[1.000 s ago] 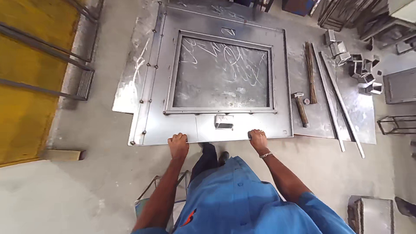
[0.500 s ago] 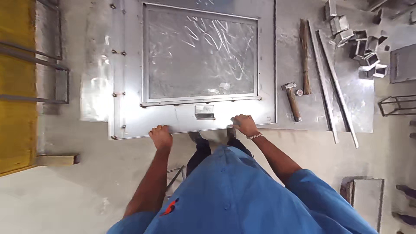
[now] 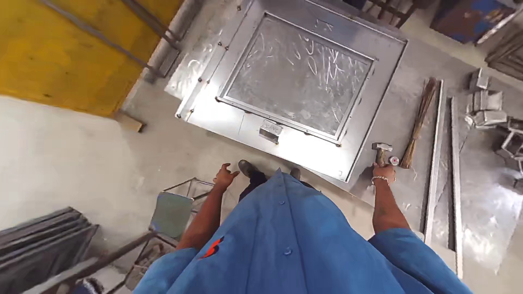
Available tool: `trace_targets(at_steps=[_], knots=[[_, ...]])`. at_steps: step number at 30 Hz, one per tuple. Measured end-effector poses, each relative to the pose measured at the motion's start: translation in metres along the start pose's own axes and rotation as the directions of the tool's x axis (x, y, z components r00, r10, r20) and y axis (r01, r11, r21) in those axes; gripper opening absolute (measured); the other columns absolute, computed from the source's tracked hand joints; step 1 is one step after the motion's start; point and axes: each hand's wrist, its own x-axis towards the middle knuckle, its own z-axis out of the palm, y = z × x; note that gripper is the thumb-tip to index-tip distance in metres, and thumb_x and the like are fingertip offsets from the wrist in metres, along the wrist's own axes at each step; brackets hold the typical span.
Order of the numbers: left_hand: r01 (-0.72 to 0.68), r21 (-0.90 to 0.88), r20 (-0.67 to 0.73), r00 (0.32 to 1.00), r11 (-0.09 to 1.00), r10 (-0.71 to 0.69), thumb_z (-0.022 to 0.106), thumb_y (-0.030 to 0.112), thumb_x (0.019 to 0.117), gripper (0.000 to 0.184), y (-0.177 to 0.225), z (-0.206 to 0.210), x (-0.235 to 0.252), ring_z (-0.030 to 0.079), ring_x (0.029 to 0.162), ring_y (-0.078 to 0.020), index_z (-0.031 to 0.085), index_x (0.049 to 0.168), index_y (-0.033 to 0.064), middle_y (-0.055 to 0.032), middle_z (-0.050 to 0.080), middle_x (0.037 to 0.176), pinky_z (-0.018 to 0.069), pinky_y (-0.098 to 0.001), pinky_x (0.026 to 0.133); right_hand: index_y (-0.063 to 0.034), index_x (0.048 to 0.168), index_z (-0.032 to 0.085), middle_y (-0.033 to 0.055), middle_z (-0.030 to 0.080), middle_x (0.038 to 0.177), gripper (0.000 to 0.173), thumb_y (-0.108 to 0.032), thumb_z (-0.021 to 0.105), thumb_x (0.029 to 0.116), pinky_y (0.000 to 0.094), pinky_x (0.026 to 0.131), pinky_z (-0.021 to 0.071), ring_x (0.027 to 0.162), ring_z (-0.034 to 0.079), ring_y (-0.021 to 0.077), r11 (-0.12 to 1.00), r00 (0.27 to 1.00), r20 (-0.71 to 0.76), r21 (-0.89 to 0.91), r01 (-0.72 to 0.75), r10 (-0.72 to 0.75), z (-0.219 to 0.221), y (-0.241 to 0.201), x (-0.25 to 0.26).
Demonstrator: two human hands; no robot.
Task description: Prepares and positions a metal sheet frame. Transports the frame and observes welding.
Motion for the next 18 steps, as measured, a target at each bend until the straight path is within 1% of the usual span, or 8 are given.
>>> trace_targets(at_steps=[2, 3, 6, 8, 10, 12, 15, 18], knots=[[0.074, -0.184, 0.039, 0.997, 0.980, -0.068, 0.077, 0.027, 0.0932, 0.078, -0.030, 0.005, -0.016, 0.062, 0.118, -0.0435, 0.035, 0.156, 0.0066, -0.0297, 0.063, 0.128, 0.0463, -0.0627, 0.102, -0.0005, 0.139, 0.059, 0.0276, 0.061, 0.138, 0.058, -0.044, 0.061, 0.0999, 0.0616, 0.104, 0.0476, 0.129, 0.060, 0.0428, 0.999, 0.999, -0.024, 0.002, 0.042, -0.042, -0.015, -0.008, -0.025], [0.099, -0.243, 0.039, 0.995, 0.965, -0.093, 0.076, 0.025, 0.0938, 0.077, -0.043, 0.006, -0.024, 0.063, 0.116, -0.0427, 0.035, 0.156, 0.0056, -0.0310, 0.062, 0.128, 0.0490, -0.0597, 0.101, 0.0004, 0.136, 0.061, 0.0272, 0.065, 0.132, 0.056, -0.044, 0.058, 0.1020, 0.0611, 0.103, 0.0483, 0.125, 0.062, 0.0423, 0.996, 0.996, -0.029, 0.040, 0.081, -0.080, -0.021, -0.013, -0.044], [0.142, -0.332, 0.011, 0.989, 0.932, -0.147, 0.074, 0.024, 0.0952, 0.073, -0.079, 0.014, -0.042, 0.063, 0.115, -0.0421, 0.037, 0.154, 0.0037, -0.0319, 0.060, 0.130, 0.0490, -0.0574, 0.100, 0.0025, 0.147, 0.046, 0.0284, 0.067, 0.121, 0.062, -0.034, 0.065, 0.1008, 0.0597, 0.093, 0.0536, 0.106, 0.068, 0.0413, 0.917, 0.961, 0.025, 0.305, 0.256, -0.276, -0.015, -0.025, -0.110], [0.151, -0.374, 0.015, 0.987, 0.915, -0.157, 0.074, 0.023, 0.0958, 0.071, -0.099, 0.025, -0.049, 0.062, 0.117, -0.0427, 0.038, 0.153, 0.0011, -0.0323, 0.058, 0.134, 0.0500, -0.0569, 0.100, 0.0002, 0.150, 0.037, 0.0220, 0.066, 0.106, 0.064, -0.031, 0.064, 0.1018, 0.0497, 0.073, 0.0607, 0.081, 0.070, 0.0301, 0.817, 0.892, 0.115, 0.466, 0.340, -0.437, 0.004, -0.041, -0.153], [0.154, -0.382, 0.054, 0.988, 0.911, -0.144, 0.073, 0.023, 0.0964, 0.071, -0.113, 0.035, -0.051, 0.063, 0.116, -0.0424, 0.038, 0.153, 0.0000, -0.0322, 0.058, 0.135, 0.0507, -0.0562, 0.100, -0.0003, 0.144, 0.047, 0.0184, 0.067, 0.096, 0.056, -0.030, 0.066, 0.0995, 0.0473, 0.067, 0.0582, 0.071, 0.066, 0.0260, 0.748, 0.802, 0.175, 0.515, 0.419, -0.570, 0.030, -0.067, -0.187], [0.153, -0.335, 0.098, 0.987, 0.930, -0.127, 0.074, 0.026, 0.0959, 0.071, -0.122, 0.038, -0.054, 0.064, 0.114, -0.0431, 0.040, 0.153, 0.0014, -0.0327, 0.059, 0.133, 0.0507, -0.0575, 0.100, -0.0032, 0.137, 0.058, 0.0159, 0.070, 0.096, 0.050, -0.033, 0.067, 0.0977, 0.0472, 0.070, 0.0577, 0.074, 0.067, 0.0252, 0.727, 0.708, 0.257, 0.461, 0.508, -0.658, 0.048, -0.104, -0.216], [0.109, -0.341, 0.110, 0.991, 0.934, -0.076, 0.073, 0.027, 0.0971, 0.070, -0.129, 0.028, -0.064, 0.065, 0.112, -0.0426, 0.039, 0.154, 0.0036, -0.0323, 0.061, 0.128, 0.0506, -0.0573, 0.099, -0.0059, 0.136, 0.059, 0.0153, 0.072, 0.100, 0.049, -0.038, 0.064, 0.0991, 0.0490, 0.079, 0.0576, 0.083, 0.070, 0.0267, 0.661, 0.569, 0.337, 0.401, 0.634, -0.750, 0.071, -0.165, -0.252], [0.055, -0.385, 0.041, 0.998, 0.921, -0.042, 0.070, 0.027, 0.0982, 0.066, -0.148, 0.013, -0.078, 0.066, 0.108, -0.0395, 0.041, 0.153, 0.0040, -0.0297, 0.064, 0.125, 0.0516, -0.0557, 0.097, -0.0097, 0.135, 0.061, 0.0149, 0.072, 0.098, 0.049, -0.046, 0.060, 0.1013, 0.0510, 0.080, 0.0579, 0.084, 0.071, 0.0286, 0.611, 0.500, 0.362, 0.341, 0.714, -0.787, 0.090, -0.208, -0.274]])
